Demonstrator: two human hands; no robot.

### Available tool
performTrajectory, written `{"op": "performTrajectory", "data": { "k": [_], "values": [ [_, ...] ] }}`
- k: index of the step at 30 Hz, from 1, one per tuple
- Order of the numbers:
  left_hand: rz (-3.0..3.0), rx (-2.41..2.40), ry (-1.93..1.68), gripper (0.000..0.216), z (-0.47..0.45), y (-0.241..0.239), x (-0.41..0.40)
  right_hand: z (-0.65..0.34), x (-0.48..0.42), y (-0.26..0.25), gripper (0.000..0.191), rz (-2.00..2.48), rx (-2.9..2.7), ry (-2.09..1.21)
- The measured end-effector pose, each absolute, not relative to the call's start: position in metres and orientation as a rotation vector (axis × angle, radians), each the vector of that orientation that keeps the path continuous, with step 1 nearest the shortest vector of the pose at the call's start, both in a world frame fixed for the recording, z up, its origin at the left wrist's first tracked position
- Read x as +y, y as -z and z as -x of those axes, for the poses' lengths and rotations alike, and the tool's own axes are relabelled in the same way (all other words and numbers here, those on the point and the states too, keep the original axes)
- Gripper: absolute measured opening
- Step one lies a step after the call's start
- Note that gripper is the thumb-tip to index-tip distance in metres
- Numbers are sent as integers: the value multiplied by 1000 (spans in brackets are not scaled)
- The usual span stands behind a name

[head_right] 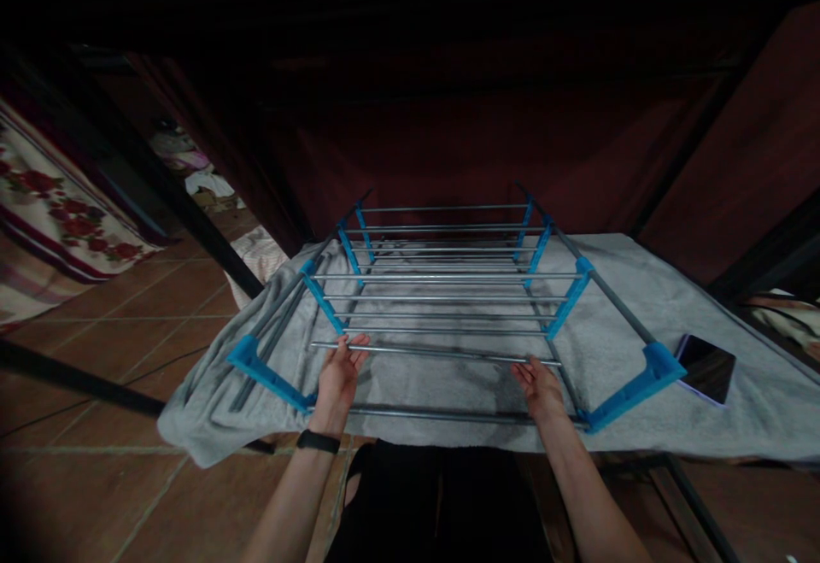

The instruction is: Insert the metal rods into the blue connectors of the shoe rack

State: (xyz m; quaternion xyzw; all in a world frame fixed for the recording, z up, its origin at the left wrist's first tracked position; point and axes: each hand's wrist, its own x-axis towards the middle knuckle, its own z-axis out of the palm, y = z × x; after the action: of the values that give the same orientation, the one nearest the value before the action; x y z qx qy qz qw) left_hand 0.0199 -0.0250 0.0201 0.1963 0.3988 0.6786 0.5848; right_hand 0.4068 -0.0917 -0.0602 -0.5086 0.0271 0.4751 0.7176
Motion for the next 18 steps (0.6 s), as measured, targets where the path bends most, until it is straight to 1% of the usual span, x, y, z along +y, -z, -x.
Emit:
{"op": "performTrajectory", "data": {
  "k": [5,9,13,15,18],
  "values": [
    [-430,921,-1582,7,-20,-29,-28,-408,-95,54,14,1106,57,-1051],
    [-418,919,-1592,21,-21,-44,-30,-409,-97,49,16,1102,68,-1056],
    [-509,877,-1622,28,-21,-61,-34,-411,-100,46,15,1092,104,-1018],
    [-585,844,-1639,38,-22,-72,-38,-411,-103,46,19,1081,116,-985],
    [-677,822,-1681,46,-24,-90,-43,-411,-107,46,30,1065,125,-943]
  ]
}}
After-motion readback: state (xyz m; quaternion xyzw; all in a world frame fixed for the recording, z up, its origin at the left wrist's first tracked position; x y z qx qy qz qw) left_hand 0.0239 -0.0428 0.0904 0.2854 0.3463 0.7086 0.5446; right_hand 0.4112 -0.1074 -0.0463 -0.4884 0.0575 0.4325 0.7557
